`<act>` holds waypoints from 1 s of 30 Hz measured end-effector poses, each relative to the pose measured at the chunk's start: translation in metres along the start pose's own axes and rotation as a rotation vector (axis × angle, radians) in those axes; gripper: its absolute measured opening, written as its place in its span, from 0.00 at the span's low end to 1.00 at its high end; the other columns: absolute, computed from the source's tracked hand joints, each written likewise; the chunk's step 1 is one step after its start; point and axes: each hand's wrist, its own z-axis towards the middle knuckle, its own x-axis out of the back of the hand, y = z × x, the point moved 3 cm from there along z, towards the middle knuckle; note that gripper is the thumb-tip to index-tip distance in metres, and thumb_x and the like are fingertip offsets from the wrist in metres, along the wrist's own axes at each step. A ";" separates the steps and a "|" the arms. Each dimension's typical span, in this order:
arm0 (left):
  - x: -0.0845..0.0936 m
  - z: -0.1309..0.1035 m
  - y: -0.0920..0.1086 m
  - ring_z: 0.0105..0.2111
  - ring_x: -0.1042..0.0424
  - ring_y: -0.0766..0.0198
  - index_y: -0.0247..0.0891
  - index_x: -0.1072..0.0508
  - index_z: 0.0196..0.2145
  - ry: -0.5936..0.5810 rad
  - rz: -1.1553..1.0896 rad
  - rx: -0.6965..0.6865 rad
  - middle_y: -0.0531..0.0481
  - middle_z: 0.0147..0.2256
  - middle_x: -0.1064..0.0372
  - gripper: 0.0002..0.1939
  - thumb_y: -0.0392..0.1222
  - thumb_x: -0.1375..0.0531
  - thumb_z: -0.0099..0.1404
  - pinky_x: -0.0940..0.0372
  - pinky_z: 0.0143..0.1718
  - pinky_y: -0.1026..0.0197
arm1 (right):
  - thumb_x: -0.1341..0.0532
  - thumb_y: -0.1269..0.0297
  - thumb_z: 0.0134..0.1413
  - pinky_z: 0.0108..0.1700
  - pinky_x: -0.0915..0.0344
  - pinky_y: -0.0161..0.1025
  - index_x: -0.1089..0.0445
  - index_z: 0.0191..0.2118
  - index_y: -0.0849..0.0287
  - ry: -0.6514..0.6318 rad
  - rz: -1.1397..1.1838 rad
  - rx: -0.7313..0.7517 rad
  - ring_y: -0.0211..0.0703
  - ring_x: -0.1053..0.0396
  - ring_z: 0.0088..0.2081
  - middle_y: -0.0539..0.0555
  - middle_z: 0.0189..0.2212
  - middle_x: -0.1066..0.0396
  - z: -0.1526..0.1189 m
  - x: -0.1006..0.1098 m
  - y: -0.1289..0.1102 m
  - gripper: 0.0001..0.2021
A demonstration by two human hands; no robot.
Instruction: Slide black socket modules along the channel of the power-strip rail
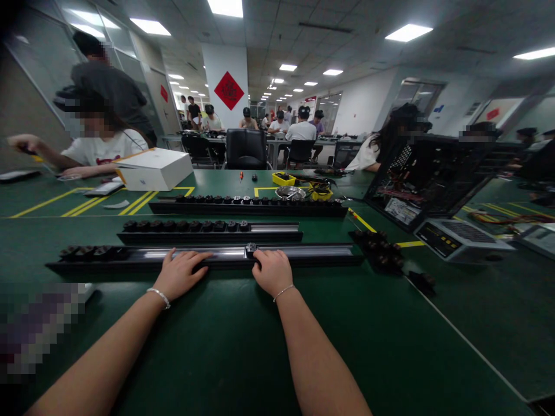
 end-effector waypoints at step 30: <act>-0.002 -0.001 -0.001 0.48 0.33 0.55 0.52 0.34 0.52 0.018 -0.001 -0.010 0.51 0.43 0.28 0.19 0.48 0.49 0.63 0.60 0.59 0.39 | 0.47 0.66 0.54 0.40 0.44 0.37 0.29 0.33 0.57 0.117 0.041 -0.013 0.40 0.33 0.34 0.51 0.31 0.27 0.001 0.001 0.010 0.09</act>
